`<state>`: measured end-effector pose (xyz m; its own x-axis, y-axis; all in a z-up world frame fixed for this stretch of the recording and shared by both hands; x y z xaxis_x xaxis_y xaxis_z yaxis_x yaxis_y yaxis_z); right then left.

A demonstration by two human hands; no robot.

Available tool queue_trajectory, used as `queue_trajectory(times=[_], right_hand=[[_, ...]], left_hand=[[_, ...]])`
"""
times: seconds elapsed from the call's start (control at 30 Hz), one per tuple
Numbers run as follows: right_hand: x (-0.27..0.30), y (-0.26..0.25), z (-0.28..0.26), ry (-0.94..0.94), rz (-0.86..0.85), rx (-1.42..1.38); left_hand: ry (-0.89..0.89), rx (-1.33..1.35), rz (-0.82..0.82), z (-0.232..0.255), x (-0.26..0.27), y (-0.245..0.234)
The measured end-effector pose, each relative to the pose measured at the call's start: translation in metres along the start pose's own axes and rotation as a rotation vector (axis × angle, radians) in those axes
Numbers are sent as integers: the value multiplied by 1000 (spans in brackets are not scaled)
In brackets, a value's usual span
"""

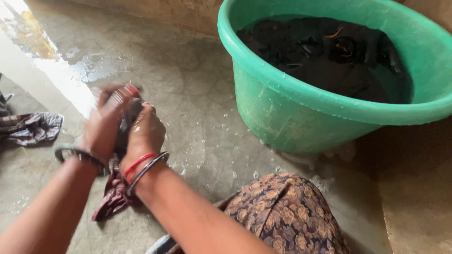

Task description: The person washes clothes by hand, scrubbing them with soap on the floor and rinsing them in a bucket of water.

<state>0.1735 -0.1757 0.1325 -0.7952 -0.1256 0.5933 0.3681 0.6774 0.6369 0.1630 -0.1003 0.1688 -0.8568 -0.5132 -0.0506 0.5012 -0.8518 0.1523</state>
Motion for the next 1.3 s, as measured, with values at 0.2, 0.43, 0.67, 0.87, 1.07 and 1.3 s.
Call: queue_trajectory(times=[0.2, 0.43, 0.67, 0.87, 1.07, 1.3], right_hand=[[4, -9, 7, 127, -114, -140], [-8, -3, 24, 339, -316, -267], [-1, -5, 5, 89, -258, -82], [-23, 4, 25, 344, -559, -392], [-37, 11, 33, 275, -288, -214], [-40, 9, 33, 281, -760, -430]], left_hand=[[9, -299, 198, -8, 13, 7], [-249, 575, 280, -20, -6, -19], [29, -171, 132, -4, 33, 3], [-132, 741, 242, -1, 3, -3], [89, -153, 38, -10, -1, -13], [102, 49, 253, -10, 12, 4]])
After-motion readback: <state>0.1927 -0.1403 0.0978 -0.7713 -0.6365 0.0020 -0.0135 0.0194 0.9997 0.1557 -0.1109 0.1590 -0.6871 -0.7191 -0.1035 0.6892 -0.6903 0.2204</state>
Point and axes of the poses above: each hand's wrist, its own x-axis away from the middle knuckle, its own y-axis out of the palm, z = x × y, the point moved 5 cm from there along -x, towards the middle knuckle, and after that the axes turned 10 degrees about z, right-handed, at the moved point
